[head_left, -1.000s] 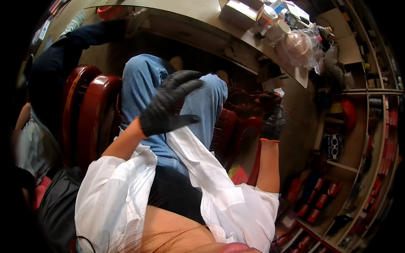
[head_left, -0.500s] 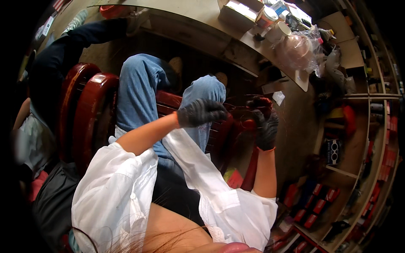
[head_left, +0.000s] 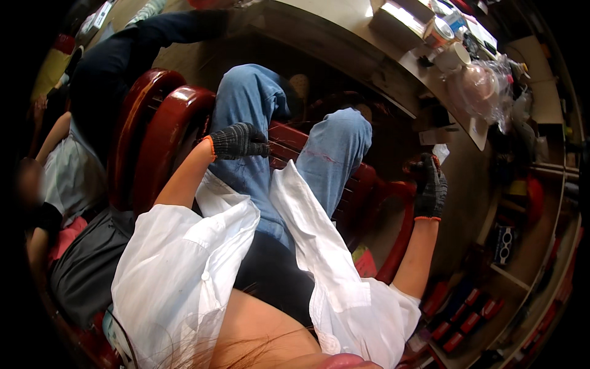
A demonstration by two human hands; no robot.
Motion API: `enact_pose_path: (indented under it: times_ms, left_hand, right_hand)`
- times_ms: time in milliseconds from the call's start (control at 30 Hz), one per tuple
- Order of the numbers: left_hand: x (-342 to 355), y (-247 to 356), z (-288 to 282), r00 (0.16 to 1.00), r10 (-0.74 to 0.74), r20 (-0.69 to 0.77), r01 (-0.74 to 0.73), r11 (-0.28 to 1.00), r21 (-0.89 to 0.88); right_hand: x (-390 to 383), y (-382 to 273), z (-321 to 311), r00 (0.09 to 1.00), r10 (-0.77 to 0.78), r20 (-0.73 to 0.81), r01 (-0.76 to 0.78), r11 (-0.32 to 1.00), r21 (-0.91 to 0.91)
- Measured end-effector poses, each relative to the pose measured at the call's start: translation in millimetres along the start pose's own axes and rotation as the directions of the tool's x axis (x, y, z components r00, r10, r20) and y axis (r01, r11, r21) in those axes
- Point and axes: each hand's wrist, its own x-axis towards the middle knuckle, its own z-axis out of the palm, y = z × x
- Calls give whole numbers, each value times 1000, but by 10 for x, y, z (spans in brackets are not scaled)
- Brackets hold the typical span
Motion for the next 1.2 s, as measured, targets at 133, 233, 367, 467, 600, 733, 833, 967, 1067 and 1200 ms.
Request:
enact_pose_path:
  times_ms: [133, 233, 367, 467, 600, 733, 833, 967, 1067, 1200]
  left_hand:
    - [-29, -37, 7, 1000, -28, -5, 28, 993, 111]
    - [-58, -105, -20, 1000, -3, -6, 3, 995, 96]
    - [-158, -80, -100, 990, -119, -70, 126, 986, 113]
    - [-247, -88, -176, 969, -137, -204, 178, 964, 197]
    - [-451, -70, -280, 891, -242, -384, 333, 923, 192]
    - [-613, -128, -325, 843, -141, -519, 215, 973, 85]
    - [-660, -100, -387, 840, -221, -496, 275, 961, 38]
    - [-605, -258, -327, 845, -118, -522, 228, 962, 152]
    - [-576, -280, -306, 845, -99, -526, 246, 945, 216]
    - [-582, -163, -340, 854, -192, -484, 305, 937, 168]
  right_hand:
    - [-47, -56, 159, 999, 39, -29, -39, 999, 6]
    - [-36, -97, 219, 999, 11, -36, -12, 999, -32]
    - [-62, -182, 243, 999, -34, -38, 34, 999, -14]
    - [-84, -173, 262, 995, -33, -91, 29, 998, -52]
    - [-11, -27, 184, 998, -40, -55, 26, 974, -227]
    - [-88, -15, 288, 986, -156, 62, 167, 889, -427]
    - [-104, 51, 317, 968, -227, 112, 248, 761, -600]
    - [-56, 172, 293, 871, -415, 264, 457, 487, -744]
    - [-143, 127, 396, 825, -457, 332, 554, 536, -637]
    - [-214, 81, 539, 853, -346, 390, 521, 557, -647]
